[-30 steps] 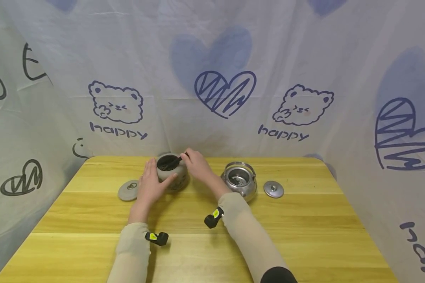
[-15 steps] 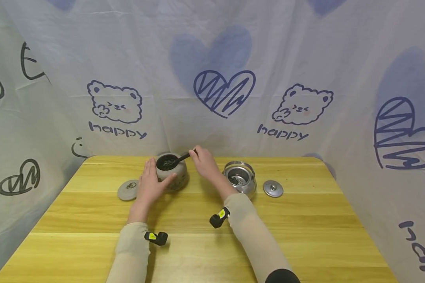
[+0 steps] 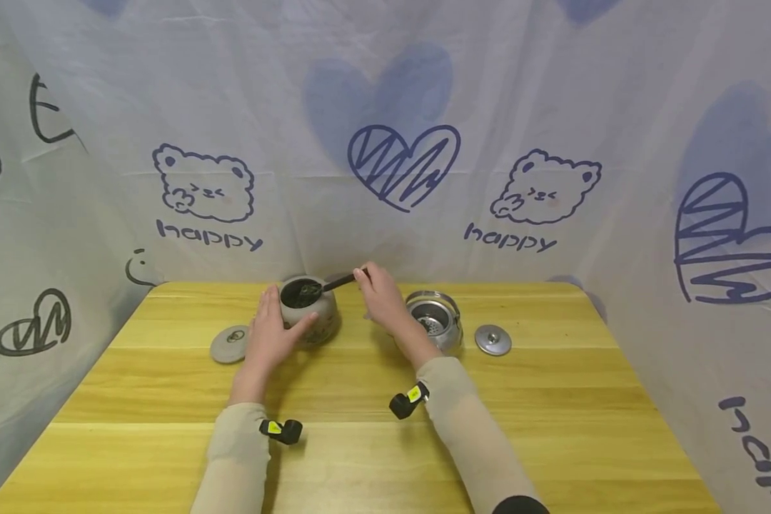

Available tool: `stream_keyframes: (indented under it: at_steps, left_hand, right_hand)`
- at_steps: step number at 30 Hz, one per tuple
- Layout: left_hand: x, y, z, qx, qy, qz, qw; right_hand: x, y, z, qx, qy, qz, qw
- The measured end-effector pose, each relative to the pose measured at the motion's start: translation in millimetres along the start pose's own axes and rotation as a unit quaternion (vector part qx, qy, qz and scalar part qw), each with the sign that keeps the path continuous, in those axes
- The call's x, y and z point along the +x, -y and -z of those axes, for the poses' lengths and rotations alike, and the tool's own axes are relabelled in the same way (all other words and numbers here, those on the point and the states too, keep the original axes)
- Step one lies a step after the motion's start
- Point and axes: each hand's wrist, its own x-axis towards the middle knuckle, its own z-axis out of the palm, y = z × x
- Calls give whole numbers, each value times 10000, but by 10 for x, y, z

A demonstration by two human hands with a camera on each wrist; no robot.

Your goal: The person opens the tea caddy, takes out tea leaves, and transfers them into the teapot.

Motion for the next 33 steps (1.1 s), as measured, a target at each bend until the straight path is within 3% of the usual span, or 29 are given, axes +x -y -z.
stream_keyframes:
  at_steps: [17,33]
  left_hand:
    - [29,27,-5,176,18,14,9998]
    - [13,-4,25,295,206,103,9993]
  right_hand:
    - [-348,-10,360,-37,-278,-133,9995]
    - [-750,-198,814,-33,-1073,-531,9928]
